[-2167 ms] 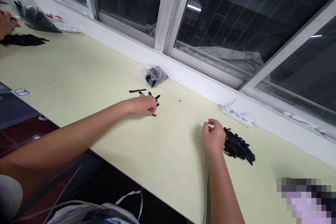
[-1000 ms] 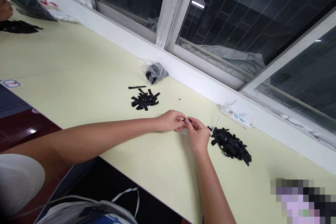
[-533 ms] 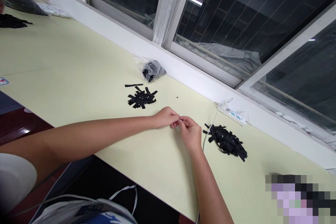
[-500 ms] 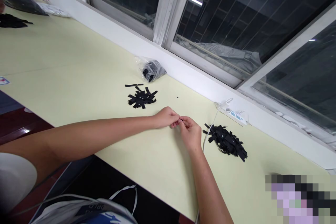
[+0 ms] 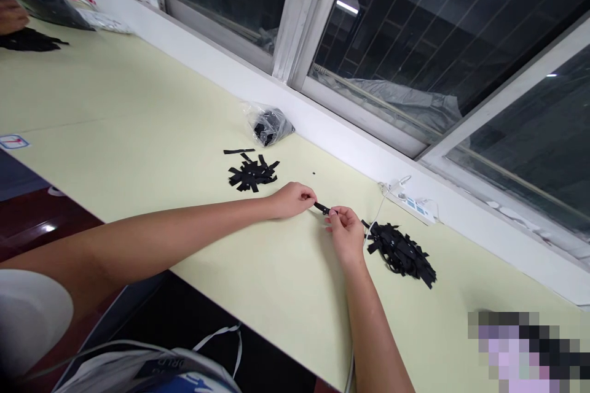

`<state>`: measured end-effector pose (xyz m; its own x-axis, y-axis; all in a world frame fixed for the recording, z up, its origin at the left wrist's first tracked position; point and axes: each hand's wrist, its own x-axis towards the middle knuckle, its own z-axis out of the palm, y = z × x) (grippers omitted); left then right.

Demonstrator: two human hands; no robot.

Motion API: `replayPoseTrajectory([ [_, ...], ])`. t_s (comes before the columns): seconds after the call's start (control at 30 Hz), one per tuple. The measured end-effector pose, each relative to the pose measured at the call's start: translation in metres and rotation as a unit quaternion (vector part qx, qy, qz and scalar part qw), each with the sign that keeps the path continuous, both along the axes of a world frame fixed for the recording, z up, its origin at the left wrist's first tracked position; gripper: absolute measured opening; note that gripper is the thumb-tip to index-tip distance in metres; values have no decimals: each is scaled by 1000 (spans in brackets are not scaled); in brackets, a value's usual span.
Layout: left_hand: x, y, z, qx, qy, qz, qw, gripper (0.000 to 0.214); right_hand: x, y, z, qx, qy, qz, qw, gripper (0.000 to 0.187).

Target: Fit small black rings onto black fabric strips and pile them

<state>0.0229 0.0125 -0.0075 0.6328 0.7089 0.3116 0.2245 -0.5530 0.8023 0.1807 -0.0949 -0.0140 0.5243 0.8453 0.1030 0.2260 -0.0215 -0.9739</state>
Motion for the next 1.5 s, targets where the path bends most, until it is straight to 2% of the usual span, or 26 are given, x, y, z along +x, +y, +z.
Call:
replayPoseTrajectory([
  [0.27,-3,1,2,31,17,-5,999,19,4,0,-3,-3,-42,9,999,36],
  [0.43,-1,6,-2,47,-11,17,999,35,8,0,-5,-11,-34,1,999,38],
  [0.57,-2,3,-2,6,-22,-26,999,41,7,-1,-4,-1,-23,-6,1000,42],
  [0.7,-3,-3,1,-3,-45,-87,995,34,6,-1,-1,15,-23,-11,1000,42],
  [0.8,-3,-7,1,14,-83,-105,991,25,5,-2,0,26,-27,-8,999,42],
  [1.0,-2,-10,3,-51,-91,-102,989,11,2,-4,2,41,-43,27,998,41],
  [1.17,-3,-8,3,0,-106,-107,989,7,-1,-5,4,45,-60,47,996,41],
  [1.33,-4,-9,5,-28,-77,-114,990,8,-2,-6,4,50,-75,70,993,39],
  [1.5,-3,-9,6,-42,-86,-87,992,9,-2,-6,3,57,-80,72,993,37],
])
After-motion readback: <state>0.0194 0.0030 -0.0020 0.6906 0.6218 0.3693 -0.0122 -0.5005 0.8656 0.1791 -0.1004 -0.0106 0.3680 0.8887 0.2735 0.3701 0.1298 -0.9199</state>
